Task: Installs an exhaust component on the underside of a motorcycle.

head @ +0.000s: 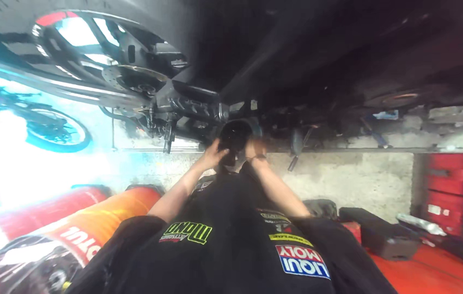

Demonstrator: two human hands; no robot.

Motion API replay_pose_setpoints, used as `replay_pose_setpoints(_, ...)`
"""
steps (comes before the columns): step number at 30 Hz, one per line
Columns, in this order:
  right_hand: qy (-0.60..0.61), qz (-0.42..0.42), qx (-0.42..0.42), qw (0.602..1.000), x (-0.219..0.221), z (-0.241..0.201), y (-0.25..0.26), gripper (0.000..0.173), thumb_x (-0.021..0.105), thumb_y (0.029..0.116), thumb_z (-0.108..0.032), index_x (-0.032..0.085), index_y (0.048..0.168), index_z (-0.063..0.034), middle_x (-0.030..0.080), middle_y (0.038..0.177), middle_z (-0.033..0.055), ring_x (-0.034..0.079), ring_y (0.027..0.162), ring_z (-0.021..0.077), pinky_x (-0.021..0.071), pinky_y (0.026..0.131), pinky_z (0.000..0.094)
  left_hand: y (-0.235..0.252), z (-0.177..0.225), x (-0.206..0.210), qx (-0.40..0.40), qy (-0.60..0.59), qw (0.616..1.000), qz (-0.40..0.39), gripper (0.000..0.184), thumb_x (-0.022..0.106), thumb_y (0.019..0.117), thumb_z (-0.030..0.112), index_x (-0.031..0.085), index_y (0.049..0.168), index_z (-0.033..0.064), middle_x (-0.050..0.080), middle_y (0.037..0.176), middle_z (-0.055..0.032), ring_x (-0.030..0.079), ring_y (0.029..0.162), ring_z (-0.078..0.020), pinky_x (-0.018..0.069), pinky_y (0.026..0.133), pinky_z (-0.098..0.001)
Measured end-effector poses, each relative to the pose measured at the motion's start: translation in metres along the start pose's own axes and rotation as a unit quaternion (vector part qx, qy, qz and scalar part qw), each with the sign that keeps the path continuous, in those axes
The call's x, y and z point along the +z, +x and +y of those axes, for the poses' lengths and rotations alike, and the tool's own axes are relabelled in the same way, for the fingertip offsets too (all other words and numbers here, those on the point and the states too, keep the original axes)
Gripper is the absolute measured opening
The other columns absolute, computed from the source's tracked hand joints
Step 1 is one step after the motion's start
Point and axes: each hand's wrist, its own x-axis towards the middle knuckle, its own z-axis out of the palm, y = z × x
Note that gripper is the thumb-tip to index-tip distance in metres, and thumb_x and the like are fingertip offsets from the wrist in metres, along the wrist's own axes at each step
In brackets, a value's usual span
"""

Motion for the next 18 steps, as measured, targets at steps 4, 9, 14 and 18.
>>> replay_pose_setpoints(4, 0.043, -0.028, 0.018, 0.999, -0.003, -0.011, 0.018, 0.051, 0.062, 0.0969, -0.033, 0.061, 0.137, -0.0012, 0.056, 0.142, 0.0282, 0.050, 0.136, 0.0459, 0.0416, 0.111, 0.0637, -0.001, 0.015, -0.007, 0.030, 0.086, 0.995, 0.036, 0.064, 0.061, 0.1026, 0.034, 0.039, 0.153, 0.0008, 0.059, 0.141, -0.0197, 0.061, 0.128, -0.0227, 0.0486, 0.112, -0.0407)
replay_pose_setpoints(9, 0.077, -0.029, 0.028, 0.996, -0.033, 0.041, -0.015, 0.058, 0.044, 0.1021, -0.059, 0.070, 0.126, -0.0128, 0.072, 0.119, 0.0184, 0.067, 0.114, 0.0383, 0.0511, 0.096, 0.0636, 0.001, -0.003, 0.012, -0.029, -0.036, 0.995, 0.084, 0.078, 0.072, 0.0954, 0.028, 0.030, 0.154, -0.0019, 0.066, 0.130, -0.0165, 0.068, 0.115, -0.0201, 0.0560, 0.103, -0.0391)
replay_pose_setpoints(14, 0.103, -0.029, 0.049, 0.993, -0.061, 0.024, -0.046, 0.057, 0.047, 0.1013, -0.053, 0.073, 0.110, -0.0038, 0.072, 0.110, 0.0200, 0.068, 0.110, 0.0361, 0.0512, 0.095, 0.0599, 0.007, -0.007, 0.036, -0.088, -0.274, 0.955, 0.077, 0.060, 0.086, 0.0817, 0.022, 0.061, 0.132, 0.0029, 0.070, 0.118, -0.0134, 0.070, 0.103, -0.0214, 0.0606, 0.089, -0.0405)
replay_pose_setpoints(18, 0.054, 0.055, -0.054, 0.996, -0.076, -0.019, -0.046, 0.044, 0.051, 0.1002, -0.042, 0.073, 0.086, -0.0065, 0.073, 0.088, 0.0162, 0.072, 0.090, 0.0353, 0.0557, 0.081, 0.0599, 0.012, 0.012, 0.041, -0.099, -0.392, 0.913, 0.049, 0.064, 0.080, 0.0799, 0.002, 0.052, 0.137, 0.0004, 0.068, 0.121, -0.0174, 0.069, 0.106, -0.0281, 0.0610, 0.089, -0.0460)
